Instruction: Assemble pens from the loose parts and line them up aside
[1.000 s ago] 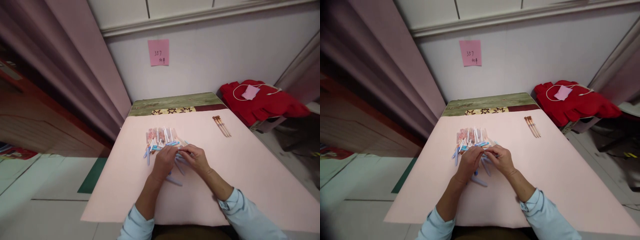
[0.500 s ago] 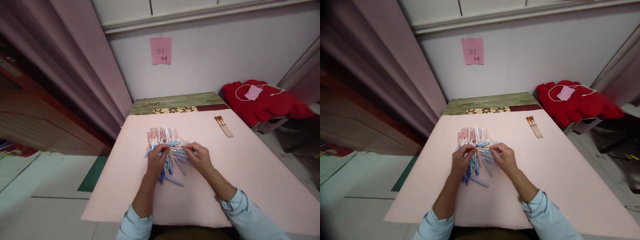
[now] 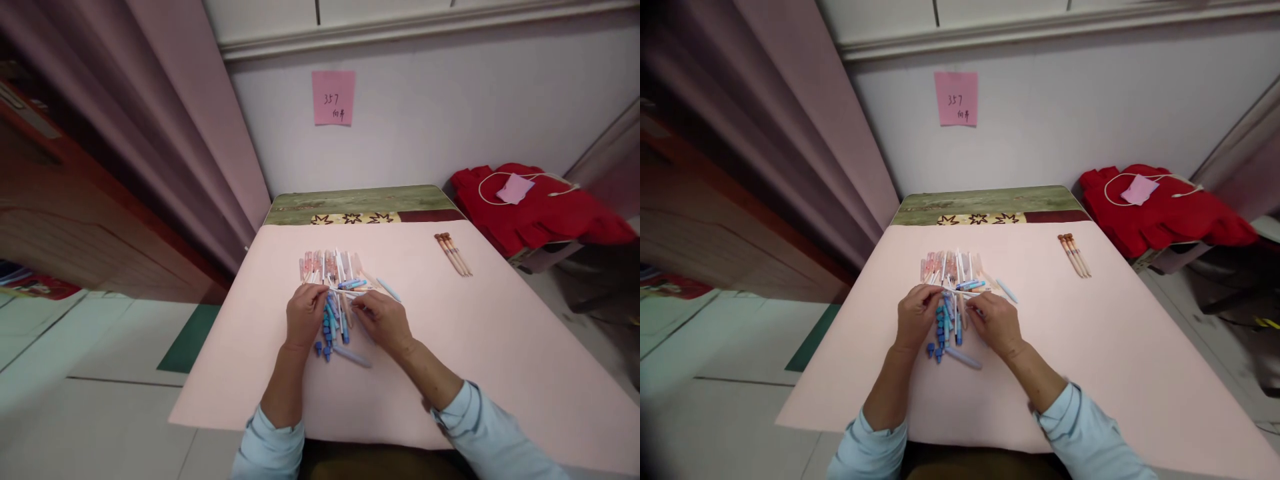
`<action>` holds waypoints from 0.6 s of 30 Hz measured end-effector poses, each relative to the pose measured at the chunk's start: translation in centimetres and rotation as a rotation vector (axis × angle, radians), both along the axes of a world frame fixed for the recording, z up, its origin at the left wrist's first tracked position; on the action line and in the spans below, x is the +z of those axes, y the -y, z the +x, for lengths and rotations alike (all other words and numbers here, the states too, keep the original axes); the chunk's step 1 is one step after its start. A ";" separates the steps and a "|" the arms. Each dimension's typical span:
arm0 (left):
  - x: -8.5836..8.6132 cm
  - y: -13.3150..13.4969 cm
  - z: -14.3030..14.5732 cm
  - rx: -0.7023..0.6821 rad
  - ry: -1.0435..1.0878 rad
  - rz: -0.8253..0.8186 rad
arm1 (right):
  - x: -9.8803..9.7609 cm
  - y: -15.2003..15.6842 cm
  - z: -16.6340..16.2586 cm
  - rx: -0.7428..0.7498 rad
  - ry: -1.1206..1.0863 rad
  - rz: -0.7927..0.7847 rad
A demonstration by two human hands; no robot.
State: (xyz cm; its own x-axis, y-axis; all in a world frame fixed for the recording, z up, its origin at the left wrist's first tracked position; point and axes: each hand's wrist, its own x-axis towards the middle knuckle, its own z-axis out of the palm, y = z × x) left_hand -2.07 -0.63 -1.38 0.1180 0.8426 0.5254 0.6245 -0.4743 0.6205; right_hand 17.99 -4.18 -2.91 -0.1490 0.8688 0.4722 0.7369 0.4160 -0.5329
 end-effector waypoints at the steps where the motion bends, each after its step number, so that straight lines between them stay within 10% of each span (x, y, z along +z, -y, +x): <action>1: 0.0 0.2 0.0 0.001 0.028 -0.027 | -0.1 0.1 0.0 0.003 0.012 -0.001; 18: -0.7 1.2 3.1 -0.227 -0.141 -0.021 | -0.7 0.0 0.8 -0.055 0.025 -0.010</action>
